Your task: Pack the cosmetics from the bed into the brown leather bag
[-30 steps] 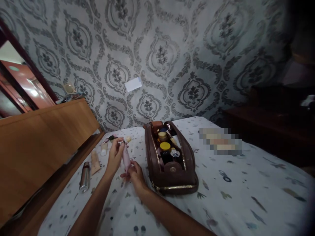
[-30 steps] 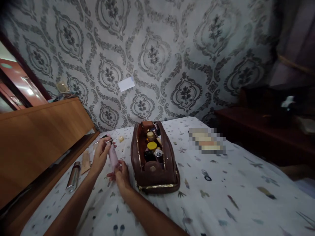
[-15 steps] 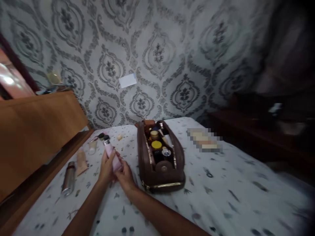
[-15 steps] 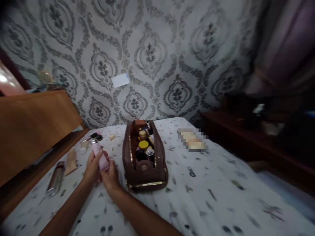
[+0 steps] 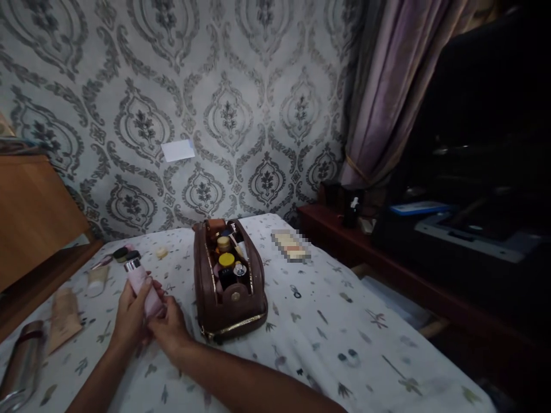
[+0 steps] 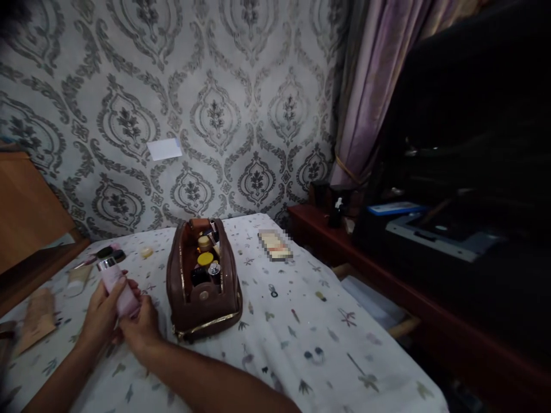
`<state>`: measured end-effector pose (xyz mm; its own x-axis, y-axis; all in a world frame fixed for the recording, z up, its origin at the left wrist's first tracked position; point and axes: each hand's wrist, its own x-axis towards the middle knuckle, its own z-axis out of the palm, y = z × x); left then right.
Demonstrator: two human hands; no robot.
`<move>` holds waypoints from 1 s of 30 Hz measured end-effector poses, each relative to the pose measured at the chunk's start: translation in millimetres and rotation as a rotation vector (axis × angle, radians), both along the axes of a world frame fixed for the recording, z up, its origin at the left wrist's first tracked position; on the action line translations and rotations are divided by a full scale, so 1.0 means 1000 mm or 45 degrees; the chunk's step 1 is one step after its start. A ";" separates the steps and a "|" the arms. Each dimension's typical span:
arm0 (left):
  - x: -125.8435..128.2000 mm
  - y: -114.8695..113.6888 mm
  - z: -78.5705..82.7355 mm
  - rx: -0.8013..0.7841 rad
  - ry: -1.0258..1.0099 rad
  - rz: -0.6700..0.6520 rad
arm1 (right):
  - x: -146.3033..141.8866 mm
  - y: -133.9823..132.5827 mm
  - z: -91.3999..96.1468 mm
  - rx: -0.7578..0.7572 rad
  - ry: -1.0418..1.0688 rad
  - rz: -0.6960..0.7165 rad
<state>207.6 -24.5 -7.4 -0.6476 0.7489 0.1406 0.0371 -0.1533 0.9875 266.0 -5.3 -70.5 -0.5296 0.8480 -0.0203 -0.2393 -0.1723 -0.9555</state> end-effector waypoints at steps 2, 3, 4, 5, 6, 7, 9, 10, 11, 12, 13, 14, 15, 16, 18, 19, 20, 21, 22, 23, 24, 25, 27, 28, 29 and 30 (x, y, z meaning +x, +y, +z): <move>0.000 0.000 0.000 0.010 0.016 -0.001 | 0.003 -0.001 0.004 -0.055 -0.044 -0.019; 0.000 0.000 -0.001 0.015 0.016 -0.006 | 0.004 -0.002 0.005 -0.064 -0.063 -0.053; -0.001 0.001 -0.002 0.018 0.014 -0.008 | 0.004 -0.002 0.005 -0.046 -0.064 -0.087; -0.002 0.001 -0.003 0.020 0.009 -0.010 | 0.004 -0.002 0.004 -0.027 -0.054 -0.112; -0.003 0.002 -0.005 0.021 0.004 -0.015 | 0.004 -0.002 0.003 -0.019 -0.040 -0.119; -0.004 0.002 -0.006 0.020 0.000 -0.018 | 0.003 -0.002 0.002 -0.023 -0.031 -0.109; -0.006 0.003 -0.008 0.014 -0.002 -0.014 | 0.002 -0.001 0.001 -0.065 -0.038 -0.066; -0.006 0.003 -0.009 0.011 0.000 -0.012 | 0.002 -0.001 0.001 -0.077 -0.045 -0.055; -0.006 0.003 -0.009 0.014 0.000 -0.012 | 0.003 -0.001 0.002 -0.074 -0.050 -0.052; -0.006 0.002 -0.009 0.019 0.002 -0.011 | 0.003 -0.001 0.003 -0.058 -0.051 -0.056; -0.005 0.002 -0.008 0.022 0.005 -0.013 | 0.003 -0.001 0.003 -0.033 -0.048 -0.064; -0.004 0.001 -0.008 0.023 0.008 -0.015 | 0.003 -0.001 0.003 -0.006 -0.042 -0.074; -0.003 0.001 -0.007 0.024 0.011 -0.015 | 0.003 -0.001 0.002 0.017 -0.041 -0.088; -0.003 0.001 -0.007 0.024 0.010 -0.013 | 0.002 0.000 0.001 0.031 -0.047 -0.105; -0.002 0.001 -0.006 0.029 -0.009 -0.015 | 0.000 0.000 -0.002 0.038 -0.064 -0.138; -0.002 0.001 -0.007 0.036 -0.025 -0.020 | -0.001 0.001 -0.004 0.036 -0.070 -0.143; -0.002 0.001 -0.007 0.041 -0.040 -0.026 | -0.001 0.001 -0.004 0.034 -0.076 -0.141; -0.003 0.002 -0.008 0.038 -0.051 -0.031 | -0.002 0.001 -0.004 0.031 -0.083 -0.134; -0.004 0.003 -0.008 0.031 -0.054 -0.033 | -0.001 0.001 -0.004 0.034 -0.093 -0.128; -0.005 0.003 -0.009 0.021 -0.053 -0.033 | 0.000 0.000 -0.002 0.044 -0.099 -0.127; -0.006 0.004 -0.009 0.014 -0.049 -0.034 | 0.001 0.000 0.000 0.056 -0.106 -0.130; -0.007 0.004 -0.010 0.010 -0.043 -0.037 | 0.003 -0.001 0.003 0.061 -0.113 -0.132; -0.007 0.004 -0.010 0.004 -0.015 -0.043 | 0.006 -0.003 0.007 0.059 -0.110 -0.125; -0.008 0.004 -0.010 0.003 0.015 -0.046 | 0.007 -0.003 0.009 0.057 -0.101 -0.121; -0.008 0.004 -0.010 0.001 0.055 -0.046 | 0.007 -0.004 0.009 0.056 -0.087 -0.112; -0.008 0.004 -0.010 0.001 0.097 -0.046 | 0.008 -0.004 0.009 0.070 -0.064 -0.106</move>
